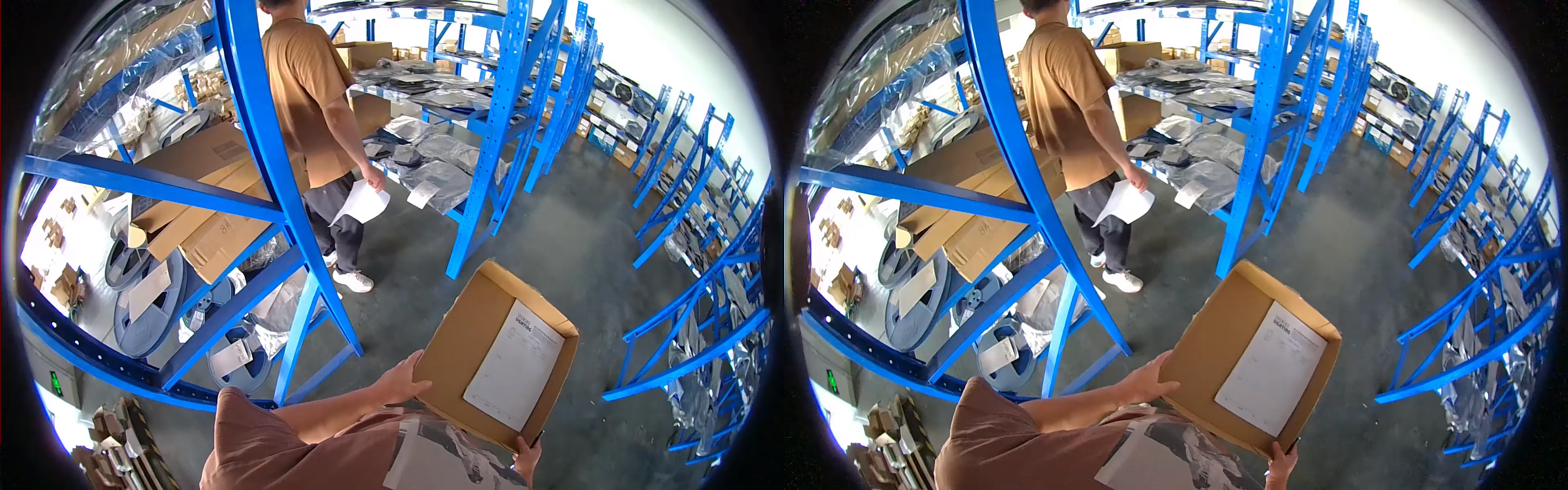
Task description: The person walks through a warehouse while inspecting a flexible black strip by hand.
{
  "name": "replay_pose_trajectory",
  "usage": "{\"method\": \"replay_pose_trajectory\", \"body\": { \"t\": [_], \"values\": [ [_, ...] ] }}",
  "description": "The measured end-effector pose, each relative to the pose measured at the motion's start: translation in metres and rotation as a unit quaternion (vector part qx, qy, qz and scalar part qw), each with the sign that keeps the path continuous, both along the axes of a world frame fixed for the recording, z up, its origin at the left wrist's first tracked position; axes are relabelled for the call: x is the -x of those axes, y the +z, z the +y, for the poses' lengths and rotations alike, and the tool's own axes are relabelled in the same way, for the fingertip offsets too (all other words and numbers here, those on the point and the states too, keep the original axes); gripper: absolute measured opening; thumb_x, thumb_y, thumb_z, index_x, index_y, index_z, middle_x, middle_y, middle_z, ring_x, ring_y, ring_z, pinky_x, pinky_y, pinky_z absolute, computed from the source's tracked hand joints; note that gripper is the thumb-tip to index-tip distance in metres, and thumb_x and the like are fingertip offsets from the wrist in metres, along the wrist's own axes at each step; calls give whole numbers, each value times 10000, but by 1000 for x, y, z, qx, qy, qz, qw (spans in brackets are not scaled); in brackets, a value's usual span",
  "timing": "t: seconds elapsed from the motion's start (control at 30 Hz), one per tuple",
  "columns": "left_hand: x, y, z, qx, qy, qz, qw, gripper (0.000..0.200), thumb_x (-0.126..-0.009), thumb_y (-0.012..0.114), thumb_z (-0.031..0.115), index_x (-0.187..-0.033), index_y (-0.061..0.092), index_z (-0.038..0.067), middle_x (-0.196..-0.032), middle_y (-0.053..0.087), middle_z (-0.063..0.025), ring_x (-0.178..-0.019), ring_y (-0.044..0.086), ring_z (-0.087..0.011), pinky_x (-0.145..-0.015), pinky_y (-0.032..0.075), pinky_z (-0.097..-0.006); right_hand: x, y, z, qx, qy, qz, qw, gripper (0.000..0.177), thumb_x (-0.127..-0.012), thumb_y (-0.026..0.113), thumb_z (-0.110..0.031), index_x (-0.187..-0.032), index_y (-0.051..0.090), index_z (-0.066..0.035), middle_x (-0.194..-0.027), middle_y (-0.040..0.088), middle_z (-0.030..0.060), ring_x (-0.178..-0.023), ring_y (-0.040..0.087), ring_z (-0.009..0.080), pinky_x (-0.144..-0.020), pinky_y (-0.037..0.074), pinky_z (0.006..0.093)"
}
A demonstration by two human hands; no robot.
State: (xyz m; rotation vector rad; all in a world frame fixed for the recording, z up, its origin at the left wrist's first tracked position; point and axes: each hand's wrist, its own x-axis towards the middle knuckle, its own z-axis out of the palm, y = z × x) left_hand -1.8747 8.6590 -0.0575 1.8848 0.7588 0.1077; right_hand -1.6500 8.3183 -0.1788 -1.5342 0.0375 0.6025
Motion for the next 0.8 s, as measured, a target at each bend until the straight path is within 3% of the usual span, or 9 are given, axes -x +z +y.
{"method": "replay_pose_trajectory", "body": {
  "t": [0.13, 0.2, 0.43, 0.5, 0.8],
  "values": [
    [-6, -10, 4, 0, -3, -13, 1000, 817, -771, 595, 367, -1378, 188, 2, -1344, 347, -242, -1241, 362, -349, -1021, 312, -389, -4, -3, 1, 14, 9, -6, 1000, 378, -738, 605, 16, -1107, 524, 29, -871, 598, 63, -628, 567, 151, -462, 418, 250],
    [-11, -5, 4, -8, -8, -21, 1000, 815, -771, 595, 362, -1378, 188, 1, -1346, 343, -241, -1241, 361, -349, -1021, 313, -388, -6, 9, 5, 34, 13, -2, 999, 262, -783, 588, -18, -1037, 524, -25, -758, 576, 41, -412, 442, 100, -306, 294, 217],
    [-15, 12, 6, -22, -5, 0, 1000, 819, -772, 594, 361, -1380, 179, 3, -1348, 336, -244, -1242, 358, -354, -1021, 313, -389, -14, 5, 5, 8, 18, -11, 1000, 268, -787, 573, -1, -1049, 517, 6, -772, 580, 50, -412, 449, 102, -302, 298, 221],
    [-14, 9, 8, -19, -7, 0, 1000, 820, -773, 593, 365, -1381, 178, 4, -1347, 336, -245, -1242, 359, -355, -1020, 314, -390, -12, 1, 4, -30, 15, -5, 999, 272, -788, 564, 12, -1056, 516, -1, -770, 578, 43, -414, 452, 102, -300, 294, 217],
    [-11, 9, -1, -17, -30, 23, 999, 853, -768, 590, 393, -1376, 159, -21, -1349, 328, -252, -1239, 362, -360, -1018, 317, -395, 3, -6, -14, -7, -4, 16, 1000, 281, -767, 594, -11, -1036, 518, -45, -720, 558, 39, -394, 429, 108, -304, 276, 236]
  ]
}}
